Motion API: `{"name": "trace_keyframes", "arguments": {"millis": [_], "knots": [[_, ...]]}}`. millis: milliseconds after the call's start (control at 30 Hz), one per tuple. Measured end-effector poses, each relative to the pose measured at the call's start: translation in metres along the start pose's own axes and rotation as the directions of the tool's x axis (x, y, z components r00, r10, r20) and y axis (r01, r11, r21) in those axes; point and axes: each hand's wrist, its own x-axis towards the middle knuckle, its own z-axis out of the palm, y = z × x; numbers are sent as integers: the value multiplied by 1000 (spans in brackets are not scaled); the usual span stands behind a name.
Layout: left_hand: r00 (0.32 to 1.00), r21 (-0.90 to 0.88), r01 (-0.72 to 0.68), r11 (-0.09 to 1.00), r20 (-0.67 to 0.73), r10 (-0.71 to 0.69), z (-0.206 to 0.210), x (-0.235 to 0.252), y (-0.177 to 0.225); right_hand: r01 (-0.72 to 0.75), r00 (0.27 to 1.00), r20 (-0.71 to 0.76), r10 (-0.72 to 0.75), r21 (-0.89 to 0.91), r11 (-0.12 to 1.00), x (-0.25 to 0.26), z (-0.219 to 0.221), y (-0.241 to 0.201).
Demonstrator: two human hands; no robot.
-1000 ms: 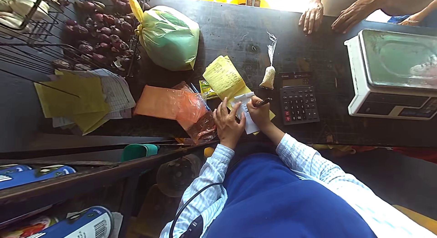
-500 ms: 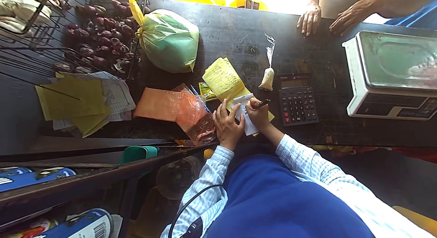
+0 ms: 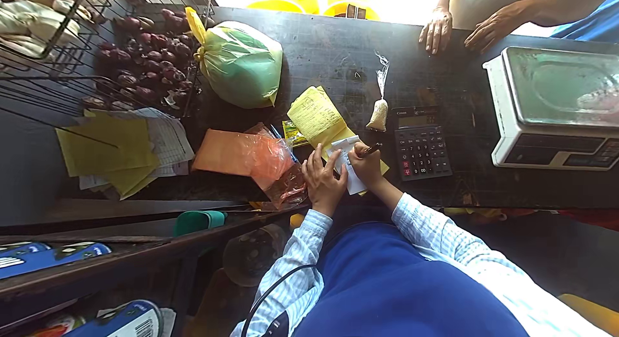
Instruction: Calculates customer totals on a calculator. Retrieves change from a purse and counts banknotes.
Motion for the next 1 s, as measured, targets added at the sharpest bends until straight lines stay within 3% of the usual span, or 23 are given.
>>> {"name": "trace_keyframes", "arguments": {"millis": [233,567,1000], "knots": [[1000,5,-9,1000,-7,9,1,0,-1,-11,999,-42,17,130,991,-1,-1,4],[1000,-3,-15,1000,0,15,1,0,0,20,999,-39,-21,-14,1000,1,-2,2],[1000,-9,-4,1000,16,4,-1,0,1,2,999,-34,-2,9,1000,1,-3,1]]}}
